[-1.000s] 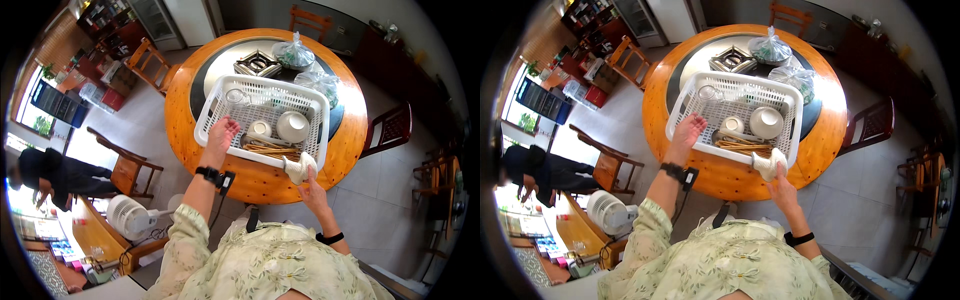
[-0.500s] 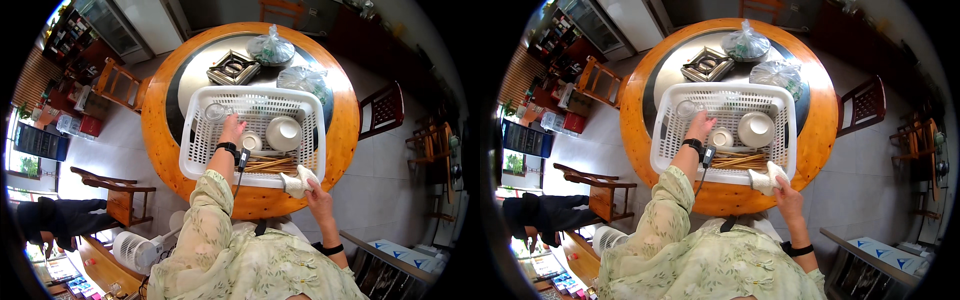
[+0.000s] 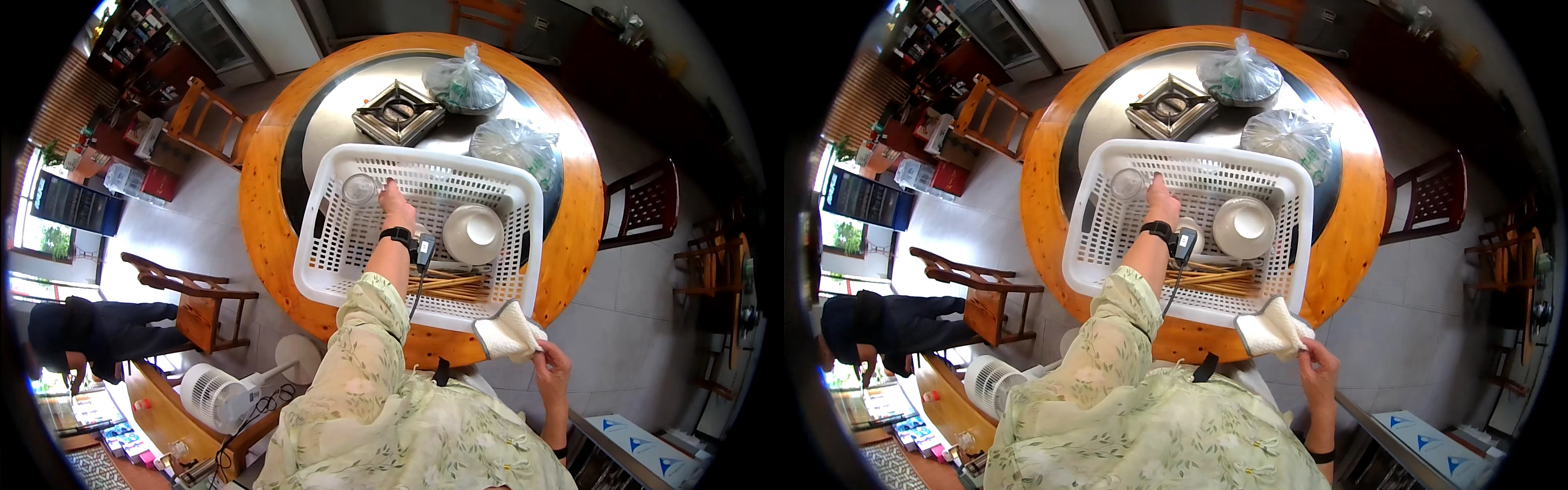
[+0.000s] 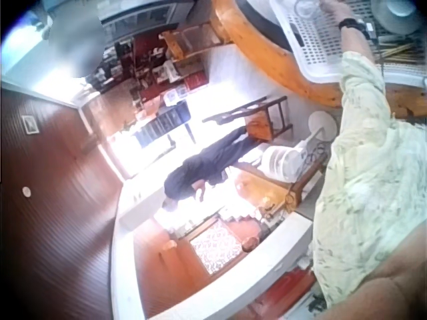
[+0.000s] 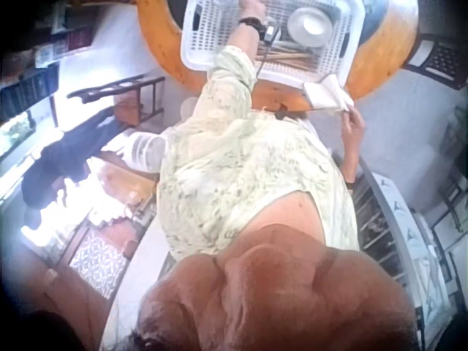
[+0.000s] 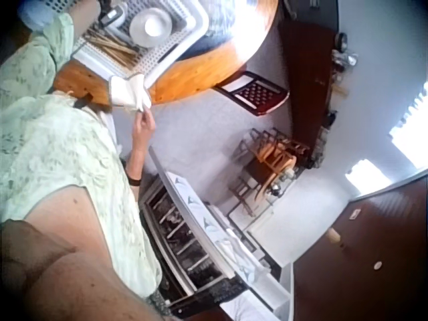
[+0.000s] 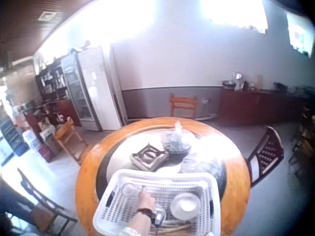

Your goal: The person wipes glasses and a bowl with a cloth and places them into a sterilization cabinet.

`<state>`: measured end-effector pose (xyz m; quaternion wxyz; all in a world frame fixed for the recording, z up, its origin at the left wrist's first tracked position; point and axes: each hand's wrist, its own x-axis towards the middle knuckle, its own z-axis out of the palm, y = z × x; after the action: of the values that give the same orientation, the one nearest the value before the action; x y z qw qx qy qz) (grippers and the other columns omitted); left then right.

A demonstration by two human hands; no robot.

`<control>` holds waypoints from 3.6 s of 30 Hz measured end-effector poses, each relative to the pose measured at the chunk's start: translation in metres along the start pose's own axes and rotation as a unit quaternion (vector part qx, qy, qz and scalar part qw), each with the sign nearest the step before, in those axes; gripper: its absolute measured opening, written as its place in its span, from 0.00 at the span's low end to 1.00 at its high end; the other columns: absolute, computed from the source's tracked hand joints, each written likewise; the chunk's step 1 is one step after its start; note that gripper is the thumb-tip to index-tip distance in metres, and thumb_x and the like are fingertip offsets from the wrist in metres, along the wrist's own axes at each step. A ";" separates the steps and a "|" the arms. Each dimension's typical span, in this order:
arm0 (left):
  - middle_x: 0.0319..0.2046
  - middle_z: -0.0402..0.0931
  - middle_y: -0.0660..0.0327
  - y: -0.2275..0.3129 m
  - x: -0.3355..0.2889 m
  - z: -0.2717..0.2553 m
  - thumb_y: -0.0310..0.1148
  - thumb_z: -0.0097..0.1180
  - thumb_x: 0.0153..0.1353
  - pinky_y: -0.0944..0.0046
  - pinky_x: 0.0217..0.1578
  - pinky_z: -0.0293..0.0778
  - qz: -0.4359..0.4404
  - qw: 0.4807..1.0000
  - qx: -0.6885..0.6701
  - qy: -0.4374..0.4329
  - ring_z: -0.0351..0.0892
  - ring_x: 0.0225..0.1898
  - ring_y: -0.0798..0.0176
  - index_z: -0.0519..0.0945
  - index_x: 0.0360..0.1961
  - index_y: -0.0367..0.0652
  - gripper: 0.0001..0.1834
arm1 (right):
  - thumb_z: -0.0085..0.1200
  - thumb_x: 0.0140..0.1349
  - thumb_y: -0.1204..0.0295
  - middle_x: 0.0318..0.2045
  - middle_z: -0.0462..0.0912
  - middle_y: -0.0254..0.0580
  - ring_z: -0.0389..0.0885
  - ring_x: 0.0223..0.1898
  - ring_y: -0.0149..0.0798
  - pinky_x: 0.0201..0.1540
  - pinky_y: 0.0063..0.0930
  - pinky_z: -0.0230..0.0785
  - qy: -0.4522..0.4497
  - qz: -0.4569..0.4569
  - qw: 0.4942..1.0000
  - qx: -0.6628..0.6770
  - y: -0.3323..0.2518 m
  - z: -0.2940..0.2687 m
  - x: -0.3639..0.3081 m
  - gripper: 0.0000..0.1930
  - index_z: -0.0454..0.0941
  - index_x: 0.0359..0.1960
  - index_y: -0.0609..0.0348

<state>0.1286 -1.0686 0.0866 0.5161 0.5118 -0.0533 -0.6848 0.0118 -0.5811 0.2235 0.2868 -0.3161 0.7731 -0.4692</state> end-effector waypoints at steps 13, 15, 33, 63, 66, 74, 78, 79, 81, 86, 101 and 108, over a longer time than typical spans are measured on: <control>0.27 0.73 0.63 0.012 -0.017 -0.028 0.30 0.47 0.61 0.65 0.32 0.65 0.176 0.981 0.078 -0.005 0.70 0.29 0.67 0.71 0.33 0.39 0.06 | 0.41 0.69 0.68 0.55 0.73 0.45 0.72 0.55 0.37 0.59 0.32 0.64 0.014 0.034 0.932 0.361 -0.043 -0.037 0.060 0.17 0.68 0.55 0.63; 0.24 0.71 0.65 0.029 -0.018 -0.043 0.31 0.48 0.60 0.67 0.30 0.64 0.182 0.970 0.139 -0.082 0.69 0.27 0.69 0.72 0.33 0.39 0.06 | 0.36 0.70 0.66 0.57 0.71 0.45 0.71 0.58 0.40 0.61 0.35 0.63 0.003 0.036 0.906 0.421 -0.057 -0.037 0.071 0.20 0.65 0.59 0.63; 0.18 0.73 0.67 0.116 -0.345 -0.067 0.38 0.60 0.61 0.73 0.21 0.62 0.283 0.720 0.481 -0.411 0.65 0.20 0.76 0.79 0.28 0.37 0.13 | 0.45 0.68 0.62 0.57 0.71 0.51 0.70 0.59 0.48 0.60 0.43 0.63 -0.223 -0.408 0.869 0.168 -0.204 0.015 0.117 0.16 0.75 0.52 0.55; 0.12 0.49 0.73 0.128 -0.382 -0.070 0.52 0.46 0.67 0.71 0.19 0.47 0.027 0.919 0.078 -0.385 0.46 0.15 0.76 0.61 0.17 0.50 0.25 | 0.40 0.71 0.64 0.61 0.65 0.45 0.66 0.61 0.35 0.62 0.29 0.60 -0.313 -0.075 0.858 0.400 -0.165 0.086 0.087 0.28 0.51 0.68 0.63; 0.12 0.48 0.74 0.128 -0.382 -0.071 0.51 0.44 0.69 0.72 0.18 0.47 0.057 0.892 0.079 -0.442 0.46 0.15 0.76 0.61 0.18 0.50 0.25 | 0.41 0.69 0.68 0.62 0.63 0.47 0.64 0.62 0.39 0.63 0.32 0.56 -0.254 -0.321 0.881 0.237 -0.206 0.076 0.067 0.28 0.52 0.68 0.61; 0.45 0.76 0.58 0.118 -0.390 -0.056 0.49 0.36 0.71 0.69 0.39 0.76 0.046 0.926 0.051 -0.372 0.78 0.43 0.65 0.71 0.54 0.43 0.23 | 0.55 0.52 0.70 0.63 0.67 0.28 0.54 0.69 0.43 0.71 0.48 0.43 -0.014 -0.624 0.736 -0.261 -0.254 0.063 0.037 0.23 0.76 0.54 0.41; 0.34 0.61 0.63 0.128 -0.395 -0.041 0.51 0.40 0.69 0.70 0.35 0.66 0.050 0.909 0.003 -0.414 0.62 0.36 0.67 0.68 0.42 0.46 0.18 | 0.60 0.48 0.69 0.57 0.74 0.24 0.57 0.67 0.42 0.70 0.47 0.45 -0.009 -0.631 0.743 -0.222 -0.211 0.060 0.035 0.19 0.81 0.46 0.42; 0.27 0.55 0.67 0.132 -0.398 -0.036 0.51 0.43 0.68 0.71 0.30 0.60 0.045 0.909 -0.014 -0.415 0.55 0.28 0.70 0.67 0.35 0.48 0.18 | 0.59 0.51 0.69 0.55 0.76 0.30 0.61 0.65 0.44 0.69 0.48 0.47 -0.003 -0.608 0.774 -0.180 -0.196 0.056 0.036 0.18 0.81 0.47 0.48; 0.11 0.42 0.75 0.141 -0.403 -0.033 0.53 0.48 0.66 0.74 0.20 0.49 0.039 0.909 -0.041 -0.413 0.40 0.14 0.76 0.64 0.21 0.51 0.22 | 0.56 0.57 0.72 0.52 0.79 0.39 0.69 0.59 0.45 0.64 0.44 0.55 0.030 -0.568 0.818 -0.088 -0.187 0.047 0.041 0.17 0.78 0.50 0.57; 0.11 0.44 0.75 0.147 -0.413 -0.028 0.55 0.48 0.65 0.72 0.20 0.50 0.056 0.918 -0.052 -0.390 0.43 0.14 0.75 0.60 0.18 0.53 0.25 | 0.46 0.67 0.75 0.47 0.80 0.43 0.81 0.43 0.31 0.43 0.22 0.76 -0.156 -0.115 0.897 0.396 -0.182 0.037 0.053 0.16 0.72 0.54 0.66; 0.11 0.52 0.78 0.120 -0.425 -0.030 0.57 0.41 0.67 0.76 0.19 0.59 -0.035 0.881 -0.078 -0.466 0.52 0.13 0.80 0.76 0.40 0.46 0.25 | 0.55 0.60 0.63 0.57 0.70 0.51 0.72 0.57 0.45 0.57 0.42 0.69 -0.262 0.015 0.722 0.641 -0.188 0.044 0.052 0.32 0.59 0.62 0.65; 0.13 0.53 0.78 0.126 -0.442 -0.027 0.53 0.41 0.69 0.81 0.15 0.53 -0.088 0.901 -0.090 -0.414 0.52 0.13 0.81 0.76 0.38 0.49 0.20 | 0.71 0.42 0.53 0.67 0.53 0.60 0.53 0.69 0.56 0.68 0.46 0.48 -0.241 -0.553 0.797 -0.032 -0.287 0.015 0.018 0.57 0.47 0.68 0.68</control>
<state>0.2063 -0.7785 0.4352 0.4287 0.1355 -0.1548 -0.8797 0.0742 -0.7060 0.4754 0.1450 -0.8014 0.3877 -0.4317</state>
